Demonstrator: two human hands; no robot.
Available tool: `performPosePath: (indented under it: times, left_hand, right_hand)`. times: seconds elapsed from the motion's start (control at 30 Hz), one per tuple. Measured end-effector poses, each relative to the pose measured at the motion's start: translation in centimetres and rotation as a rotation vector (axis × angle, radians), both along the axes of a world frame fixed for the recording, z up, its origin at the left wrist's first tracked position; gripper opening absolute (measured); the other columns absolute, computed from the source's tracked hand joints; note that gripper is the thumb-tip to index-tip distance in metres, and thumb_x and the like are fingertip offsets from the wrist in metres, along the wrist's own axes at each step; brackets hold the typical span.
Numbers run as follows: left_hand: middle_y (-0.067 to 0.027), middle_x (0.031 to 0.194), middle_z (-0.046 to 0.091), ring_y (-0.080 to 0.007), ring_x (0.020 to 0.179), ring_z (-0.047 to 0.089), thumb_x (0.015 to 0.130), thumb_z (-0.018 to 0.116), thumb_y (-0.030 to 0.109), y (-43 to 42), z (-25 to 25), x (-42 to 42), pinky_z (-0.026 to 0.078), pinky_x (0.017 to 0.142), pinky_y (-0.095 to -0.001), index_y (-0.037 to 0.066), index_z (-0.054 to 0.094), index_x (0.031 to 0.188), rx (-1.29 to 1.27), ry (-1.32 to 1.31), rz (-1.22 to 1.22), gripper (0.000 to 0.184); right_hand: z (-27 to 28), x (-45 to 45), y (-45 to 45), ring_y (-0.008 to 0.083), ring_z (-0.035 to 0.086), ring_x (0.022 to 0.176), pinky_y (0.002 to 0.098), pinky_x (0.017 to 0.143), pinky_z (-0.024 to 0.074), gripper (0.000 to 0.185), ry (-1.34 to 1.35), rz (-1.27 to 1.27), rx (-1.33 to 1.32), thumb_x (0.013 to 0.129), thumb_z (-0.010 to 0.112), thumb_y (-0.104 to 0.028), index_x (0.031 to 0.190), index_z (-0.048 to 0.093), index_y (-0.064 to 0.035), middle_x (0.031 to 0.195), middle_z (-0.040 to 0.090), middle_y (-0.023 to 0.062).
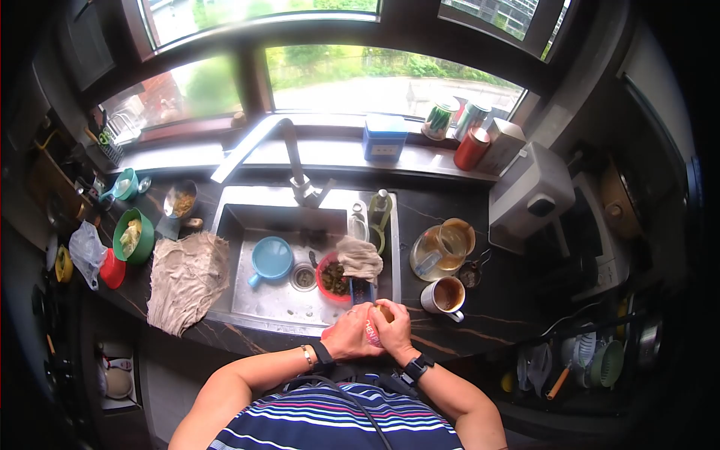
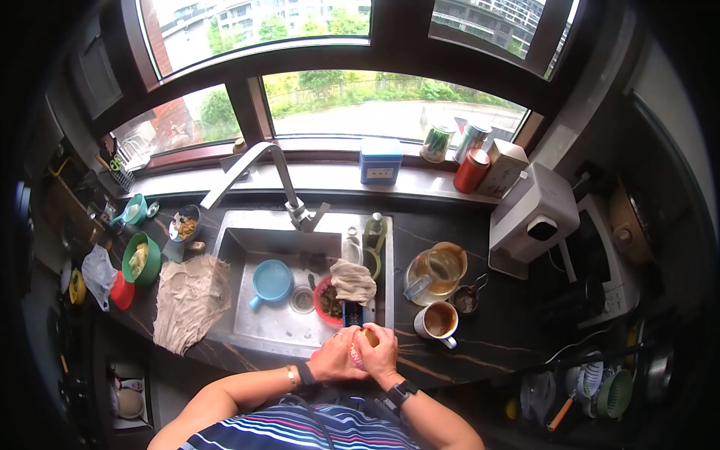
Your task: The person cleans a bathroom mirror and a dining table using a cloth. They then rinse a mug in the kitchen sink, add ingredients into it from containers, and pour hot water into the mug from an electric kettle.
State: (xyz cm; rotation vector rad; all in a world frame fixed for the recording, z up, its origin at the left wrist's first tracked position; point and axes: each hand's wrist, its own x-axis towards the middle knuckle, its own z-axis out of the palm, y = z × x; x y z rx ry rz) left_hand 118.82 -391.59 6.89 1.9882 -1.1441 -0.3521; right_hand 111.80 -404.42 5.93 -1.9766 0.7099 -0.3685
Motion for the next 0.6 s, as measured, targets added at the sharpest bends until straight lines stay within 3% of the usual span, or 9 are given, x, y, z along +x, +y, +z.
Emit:
performPosePath:
  times: [0.1,0.2,0.33,0.6]
  left_hand:
    - [-0.0232,0.113,0.053,-0.0389,0.104,0.055,0.056,0.083,0.043,-0.2,1.8,0.9,0.047,0.087,-0.0436,-0.004,0.037,0.127,0.124,0.196,0.004,0.096]
    - [-0.0222,0.11,0.055,-0.0387,0.101,0.056,0.058,0.081,0.041,-0.1,1.8,1.3,0.047,0.086,-0.0446,0.001,0.041,0.123,0.036,0.149,0.006,0.086]
    - [-0.0214,0.111,0.055,-0.0375,0.105,0.055,0.056,0.082,0.043,0.0,1.4,1.9,0.046,0.088,-0.0435,0.002,0.041,0.124,0.072,0.213,0.004,0.09]
    - [-0.0193,0.116,0.054,-0.0349,0.108,0.055,0.054,0.085,0.043,0.5,1.0,3.7,0.044,0.092,-0.0398,0.004,0.042,0.129,0.009,0.302,-0.174,0.095]
  right_hand:
    - [0.5,0.5,-0.5,0.0294,0.056,0.098,0.0378,0.088,0.044,0.027,-0.026,0.067,0.004,0.077,0.067,-0.029,0.097,0.068,-0.01,0.1,0.061,0.0133]
    - [0.8,1.0,-0.7,0.029,0.056,0.096,0.0371,0.088,0.0441,0.025,-0.062,0.157,0.005,0.076,0.067,-0.026,0.095,0.067,-0.0091,0.099,0.061,0.0118]
    - [1.9,1.8,-1.1,0.0308,0.056,0.096,0.0379,0.087,0.0441,0.022,-0.094,0.275,-0.094,0.076,0.065,-0.019,0.093,0.065,-0.0053,0.098,0.061,0.014]
    - [2.5,1.2,-0.8,0.0332,0.052,0.096,0.0382,0.088,0.0418,0.026,-0.135,0.3,-0.091,0.075,0.066,-0.021,0.094,0.059,-0.0041,0.097,0.055,0.0154]
